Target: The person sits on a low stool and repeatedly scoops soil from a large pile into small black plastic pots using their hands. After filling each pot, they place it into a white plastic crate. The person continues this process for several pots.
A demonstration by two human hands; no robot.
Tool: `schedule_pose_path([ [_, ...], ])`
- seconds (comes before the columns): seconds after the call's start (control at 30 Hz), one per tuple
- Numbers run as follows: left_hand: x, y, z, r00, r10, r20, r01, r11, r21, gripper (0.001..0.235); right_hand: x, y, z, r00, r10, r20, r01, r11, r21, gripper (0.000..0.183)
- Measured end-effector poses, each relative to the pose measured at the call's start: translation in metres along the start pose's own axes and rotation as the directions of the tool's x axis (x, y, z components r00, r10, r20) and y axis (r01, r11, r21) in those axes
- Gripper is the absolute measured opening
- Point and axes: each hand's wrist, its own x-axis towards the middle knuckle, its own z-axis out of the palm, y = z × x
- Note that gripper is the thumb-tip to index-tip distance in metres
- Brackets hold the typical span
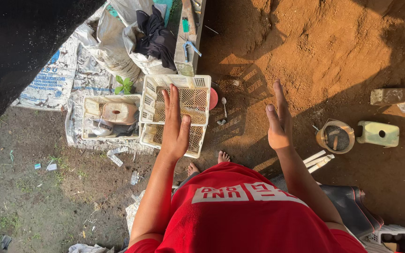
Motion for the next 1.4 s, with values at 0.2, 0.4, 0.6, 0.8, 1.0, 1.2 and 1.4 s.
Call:
schedule_pose_path([
  [0.2,-0.0023,0.0006,0.0023,1.0,0.02,-0.002,-0.02,1.0,0.014,0.076,-0.0023,0.0021,-0.0018,1.0,-0.008,-0.009,0.007,1.0,-0.02,0.08],
  [0.4,-0.0038,0.0035,0.0032,1.0,0.014,-0.001,-0.014,1.0,0.025,0.078,-0.0039,-0.0002,-0.0038,1.0,-0.013,-0.003,0.013,1.0,-0.02,0.079],
  [0.6,-0.0058,0.0064,0.0041,1.0,0.02,-0.003,-0.019,0.999,0.03,0.079,-0.005,-0.0025,-0.0051,0.999,-0.038,0.008,0.038,0.999,-0.028,0.076],
  [0.8,-0.0059,0.0058,0.0047,0.999,0.039,-0.005,-0.039,0.999,0.029,0.079,-0.0049,-0.0036,-0.0061,0.998,-0.055,0.018,0.056,0.997,-0.049,0.076],
  [1.0,-0.0061,0.0043,0.0064,1.0,0.03,-0.004,-0.03,0.999,0.021,0.079,-0.006,-0.0006,-0.0046,0.999,-0.042,0.011,0.042,0.999,-0.027,0.078],
  [1.2,-0.0011,0.0041,0.0073,1.0,0.014,-0.006,-0.014,1.0,0.02,0.08,0.0006,-0.0017,-0.0034,1.0,-0.02,0.016,0.021,0.999,-0.028,0.08],
  [1.4,0.0022,0.0036,0.0065,0.999,0.039,-0.017,-0.038,0.999,0.015,0.08,0.0006,0.0015,-0.0033,0.998,-0.063,0.025,0.063,0.998,-0.003,0.075],
])
